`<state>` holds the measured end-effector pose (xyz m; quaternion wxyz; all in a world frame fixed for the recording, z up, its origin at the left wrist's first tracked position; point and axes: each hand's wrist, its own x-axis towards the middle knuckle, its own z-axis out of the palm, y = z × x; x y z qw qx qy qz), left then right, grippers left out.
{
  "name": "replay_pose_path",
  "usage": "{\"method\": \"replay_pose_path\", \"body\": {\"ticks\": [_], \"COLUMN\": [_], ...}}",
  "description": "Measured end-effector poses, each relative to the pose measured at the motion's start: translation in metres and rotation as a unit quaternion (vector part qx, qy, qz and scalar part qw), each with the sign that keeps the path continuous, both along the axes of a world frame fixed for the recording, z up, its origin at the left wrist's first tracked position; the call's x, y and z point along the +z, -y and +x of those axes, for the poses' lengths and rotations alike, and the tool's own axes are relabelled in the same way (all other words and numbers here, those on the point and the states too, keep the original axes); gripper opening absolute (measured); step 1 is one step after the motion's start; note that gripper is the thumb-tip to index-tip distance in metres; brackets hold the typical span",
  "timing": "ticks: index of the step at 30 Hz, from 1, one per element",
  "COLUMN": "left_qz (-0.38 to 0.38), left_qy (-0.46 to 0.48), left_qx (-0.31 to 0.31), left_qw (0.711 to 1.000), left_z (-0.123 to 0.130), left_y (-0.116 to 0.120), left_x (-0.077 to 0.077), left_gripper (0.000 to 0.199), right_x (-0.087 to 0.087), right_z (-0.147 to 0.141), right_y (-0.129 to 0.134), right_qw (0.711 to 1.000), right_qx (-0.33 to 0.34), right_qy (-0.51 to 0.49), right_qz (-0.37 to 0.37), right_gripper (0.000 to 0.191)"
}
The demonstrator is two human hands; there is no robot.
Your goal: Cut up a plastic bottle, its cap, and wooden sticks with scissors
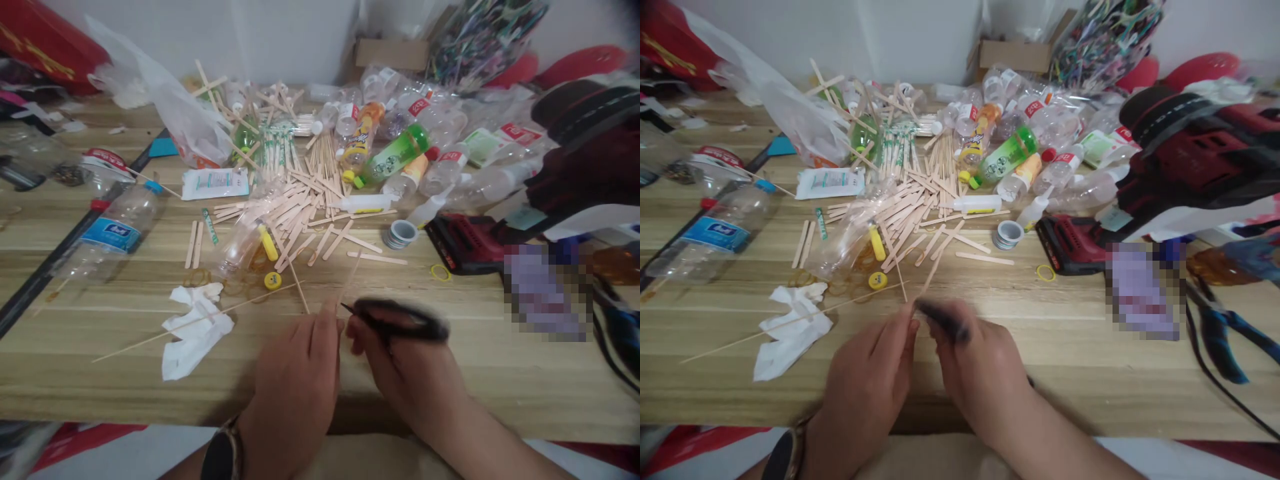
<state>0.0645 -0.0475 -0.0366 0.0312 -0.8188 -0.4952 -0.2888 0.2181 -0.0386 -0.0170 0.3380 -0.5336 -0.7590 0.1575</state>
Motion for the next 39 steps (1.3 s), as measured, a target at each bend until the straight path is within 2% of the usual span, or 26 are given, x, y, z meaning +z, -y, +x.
{"method": "replay_pose_path", "body": {"ticks": [2, 4, 6, 7, 9, 10, 11, 13, 15, 16, 17, 18, 20, 21, 22, 23, 25, 27, 29, 31, 32, 33, 34, 36, 38, 39], "left_qz": [-0.012, -0.013, 0.006, 0.018, 0.035, 0.037, 0.034, 0.022, 0.015, 0.017, 0.023, 0.031, 0.043, 0.045, 0.044, 0.04, 0.022, 0.015, 0.026, 0.042, 0.045, 0.044, 0.036, 0.011, -0.007, -0.006], "left_qy": [0.001, -0.007, -0.033, -0.046, -0.059, -0.057, -0.053, -0.037, -0.025, -0.024, -0.025, -0.03, -0.04, -0.044, -0.047, -0.047, -0.047, -0.056, -0.07, -0.078, -0.079, -0.08, -0.081, -0.076, -0.073, -0.076], "left_qx": [0.007, 0.007, 0.0, -0.006, -0.018, -0.021, -0.017, 0.002, 0.019, 0.022, 0.02, 0.017, 0.01, 0.009, 0.009, 0.013, 0.023, 0.022, 0.008, -0.01, -0.019, -0.025, -0.028, -0.023, -0.008, -0.004], "left_qw": [1.0, 1.0, 0.999, 0.999, 0.997, 0.997, 0.998, 0.999, 0.999, 0.999, 0.999, 0.999, 0.998, 0.998, 0.998, 0.998, 0.998, 0.998, 0.997, 0.996, 0.996, 0.996, 0.996, 0.997, 0.997, 0.997], "left_z": [0.002, 0.003, 0.003, 0.003, 0.003, 0.004, 0.005, 0.007, 0.009, 0.01, 0.01, 0.01, 0.01, 0.009, 0.009, 0.009, 0.009, 0.008, 0.006, 0.004, 0.003, 0.002, 0.002, 0.003, 0.004, 0.003], "left_y": [0.002, 0.001, 0.0, 0.0, 0.0, 0.001, 0.002, 0.004, 0.005, 0.005, 0.005, 0.004, 0.003, 0.003, 0.004, 0.004, 0.006, 0.006, 0.004, 0.002, 0.001, 0.001, 0.001, 0.003, 0.003, 0.003], "left_x": [-0.001, -0.002, -0.001, -0.001, 0.0, -0.001, -0.001, -0.002, -0.003, -0.002, -0.001, 0.0, 0.001, 0.001, 0.0, -0.002, -0.005, -0.006, -0.005, -0.003, -0.002, -0.002, -0.003, -0.005, -0.007, -0.007], "left_gripper": [0.027, 0.027, 0.03, 0.031, 0.031, 0.031, 0.03, 0.029, 0.029, 0.03, 0.03, 0.031, 0.031, 0.031, 0.031, 0.032, 0.032, 0.032, 0.031, 0.031, 0.031, 0.031, 0.031, 0.03, 0.032, 0.032], "right_x": [-0.005, -0.006, -0.004, -0.002, 0.0, 0.0, -0.002, -0.008, -0.013, -0.013, -0.012, -0.009, -0.003, -0.001, 0.001, 0.0, -0.003, -0.005, -0.005, -0.003, -0.003, -0.003, -0.005, -0.01, -0.014, -0.014], "right_z": [0.005, 0.008, 0.007, 0.007, 0.006, 0.006, 0.007, 0.009, 0.012, 0.012, 0.011, 0.01, 0.008, 0.007, 0.007, 0.008, 0.01, 0.01, 0.009, 0.008, 0.008, 0.008, 0.009, 0.011, 0.012, 0.011], "right_y": [-0.001, -0.003, -0.004, -0.004, -0.004, -0.003, -0.002, 0.001, 0.002, 0.002, 0.002, 0.001, 0.001, 0.001, 0.001, 0.001, 0.001, -0.001, -0.003, -0.005, -0.005, -0.005, -0.004, -0.003, -0.004, -0.005], "right_qw": [0.985, 0.983, 0.999, 0.989, 0.933, 0.921, 0.935, 0.989, 0.996, 0.995, 0.997, 0.992, 0.938, 0.915, 0.917, 0.941, 0.989, 0.996, 0.971, 0.884, 0.852, 0.854, 0.89, 0.974, 0.997, 0.996], "right_qx": [0.035, 0.046, 0.031, 0.033, 0.046, 0.048, 0.042, 0.027, 0.03, 0.032, 0.028, 0.028, 0.039, 0.039, 0.038, 0.032, 0.017, 0.018, 0.022, 0.047, 0.052, 0.049, 0.038, 0.023, 0.034, 0.037], "right_qy": [0.098, 0.099, 0.0, -0.07, -0.184, -0.202, -0.194, -0.108, -0.033, -0.033, -0.059, -0.105, -0.209, -0.232, -0.231, -0.206, -0.117, -0.083, -0.154, -0.258, -0.281, -0.28, -0.252, -0.147, -0.071, -0.073], "right_qz": [0.137, 0.145, -0.009, -0.124, -0.306, -0.331, -0.293, -0.096, 0.082, 0.093, 0.043, -0.057, -0.275, -0.328, -0.323, -0.266, -0.089, -0.03, -0.179, -0.388, -0.438, -0.435, -0.377, -0.172, -0.027, -0.032], "right_gripper": [0.025, 0.026, 0.02, 0.02, 0.026, 0.028, 0.026, 0.018, 0.019, 0.019, 0.018, 0.017, 0.024, 0.027, 0.026, 0.021, 0.014, 0.015, 0.017, 0.029, 0.033, 0.033, 0.03, 0.017, 0.016, 0.015]}}
